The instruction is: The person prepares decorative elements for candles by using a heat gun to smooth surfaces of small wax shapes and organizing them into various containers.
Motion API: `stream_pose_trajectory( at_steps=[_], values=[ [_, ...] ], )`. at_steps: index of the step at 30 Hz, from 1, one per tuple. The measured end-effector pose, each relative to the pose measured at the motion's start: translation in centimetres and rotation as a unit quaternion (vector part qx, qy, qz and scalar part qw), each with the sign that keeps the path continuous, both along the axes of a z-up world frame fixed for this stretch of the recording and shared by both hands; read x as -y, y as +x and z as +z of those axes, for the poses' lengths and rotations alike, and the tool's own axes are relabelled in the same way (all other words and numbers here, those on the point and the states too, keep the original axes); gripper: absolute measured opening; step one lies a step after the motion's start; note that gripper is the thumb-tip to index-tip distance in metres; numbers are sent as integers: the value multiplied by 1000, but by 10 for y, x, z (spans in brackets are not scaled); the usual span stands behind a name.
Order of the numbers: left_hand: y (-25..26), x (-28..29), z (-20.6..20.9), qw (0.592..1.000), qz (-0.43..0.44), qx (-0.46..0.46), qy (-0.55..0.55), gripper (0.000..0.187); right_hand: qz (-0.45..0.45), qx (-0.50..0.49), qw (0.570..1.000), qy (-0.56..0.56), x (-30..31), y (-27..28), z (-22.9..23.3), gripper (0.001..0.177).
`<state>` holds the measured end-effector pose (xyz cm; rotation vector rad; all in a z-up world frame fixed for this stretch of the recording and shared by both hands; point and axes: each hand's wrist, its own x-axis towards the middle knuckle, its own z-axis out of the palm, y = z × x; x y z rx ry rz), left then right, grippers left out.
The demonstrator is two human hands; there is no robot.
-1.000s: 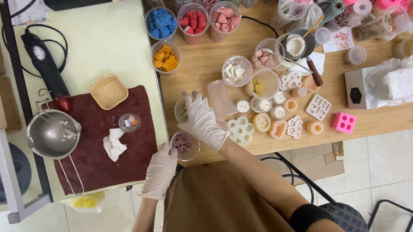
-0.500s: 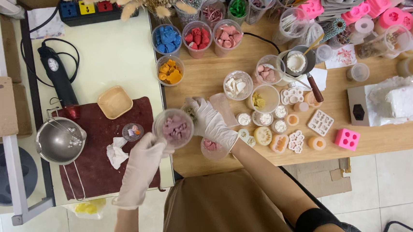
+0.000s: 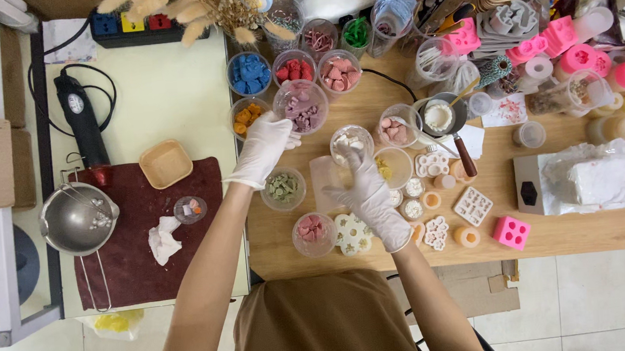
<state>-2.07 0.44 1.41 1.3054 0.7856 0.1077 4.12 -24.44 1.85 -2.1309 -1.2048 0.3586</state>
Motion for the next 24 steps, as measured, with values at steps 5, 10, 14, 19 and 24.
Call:
stream_pose_trajectory(
  at_steps=[5, 10, 14, 19, 24],
  values=[
    [13, 8, -62, 997, 13, -47, -57, 25, -102, 144, 972, -155, -15, 34, 1, 125],
    [11, 10, -126, 995, 16, -79, -56, 27, -64, 172, 954, -238, -34, 55, -23, 135],
    [19, 13, -172, 994, 72, -26, -77, 25, -57, 155, 954, -252, -34, 62, -33, 134],
    [32, 26, -196, 984, 133, 41, -107, 31, -64, 150, 961, -223, -33, 63, -31, 134],
    [37, 32, -199, 969, 215, 31, -117, 47, -66, 144, 973, -169, -27, 63, -13, 128]
  ],
)
